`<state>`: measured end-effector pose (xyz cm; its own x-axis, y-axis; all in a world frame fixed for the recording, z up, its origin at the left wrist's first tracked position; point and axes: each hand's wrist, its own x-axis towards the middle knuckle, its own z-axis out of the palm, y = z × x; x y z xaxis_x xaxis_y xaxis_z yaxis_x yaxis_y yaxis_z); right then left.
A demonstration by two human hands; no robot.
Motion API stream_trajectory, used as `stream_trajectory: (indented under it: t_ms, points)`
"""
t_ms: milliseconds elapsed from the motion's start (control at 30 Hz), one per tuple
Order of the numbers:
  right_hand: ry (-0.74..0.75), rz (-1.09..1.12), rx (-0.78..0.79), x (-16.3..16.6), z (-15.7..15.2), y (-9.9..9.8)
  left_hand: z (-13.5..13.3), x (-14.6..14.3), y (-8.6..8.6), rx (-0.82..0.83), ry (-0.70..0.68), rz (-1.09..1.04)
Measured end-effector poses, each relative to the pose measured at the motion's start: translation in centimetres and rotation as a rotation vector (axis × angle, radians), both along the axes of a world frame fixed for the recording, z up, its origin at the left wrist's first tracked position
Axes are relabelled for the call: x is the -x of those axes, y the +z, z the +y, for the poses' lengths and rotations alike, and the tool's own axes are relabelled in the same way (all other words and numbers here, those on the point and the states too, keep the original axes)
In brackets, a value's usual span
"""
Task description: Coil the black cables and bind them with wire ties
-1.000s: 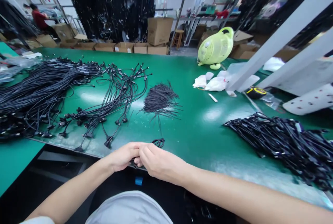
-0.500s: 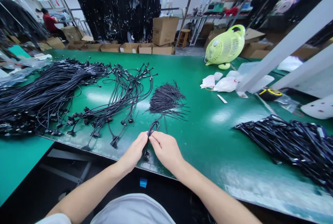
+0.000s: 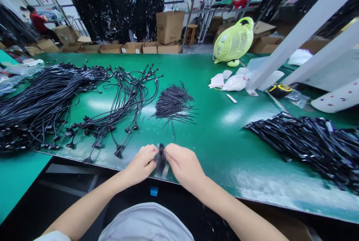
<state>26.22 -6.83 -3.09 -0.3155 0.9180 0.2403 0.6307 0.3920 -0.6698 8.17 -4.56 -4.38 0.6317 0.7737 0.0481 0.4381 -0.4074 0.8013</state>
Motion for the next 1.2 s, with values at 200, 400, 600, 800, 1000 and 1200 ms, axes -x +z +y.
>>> stream_trajectory:
  t_ms: [200, 400, 600, 800, 1000, 1200]
  points:
    - [0.120, 0.043, 0.141, 1.1, -0.4, -1.6, 0.4, 1.5, 2.5, 0.117, -0.065, -0.194]
    - [-0.056, 0.066, 0.134, 0.1, 1.6, -0.5, -0.6, 1.2, -0.1, 0.209, -0.160, -0.001]
    - [0.162, 0.283, 0.380, 1.6, 0.1, -0.1, 0.0, 1.9, -0.7, 0.350, -0.020, -0.310]
    - [0.027, 0.164, 0.289, 1.2, -0.2, -1.9, -0.9, 0.2, -0.3, 0.430, 0.119, -0.505]
    - [-0.131, -0.310, -0.471, -0.6, -1.0, 0.2, 0.5, -1.4, -1.2, 0.523, 0.305, -0.513]
    - [0.135, -0.533, -0.453, -1.3, 0.7, -1.0, 0.2, -1.2, -0.6, 0.500, 0.069, -0.109]
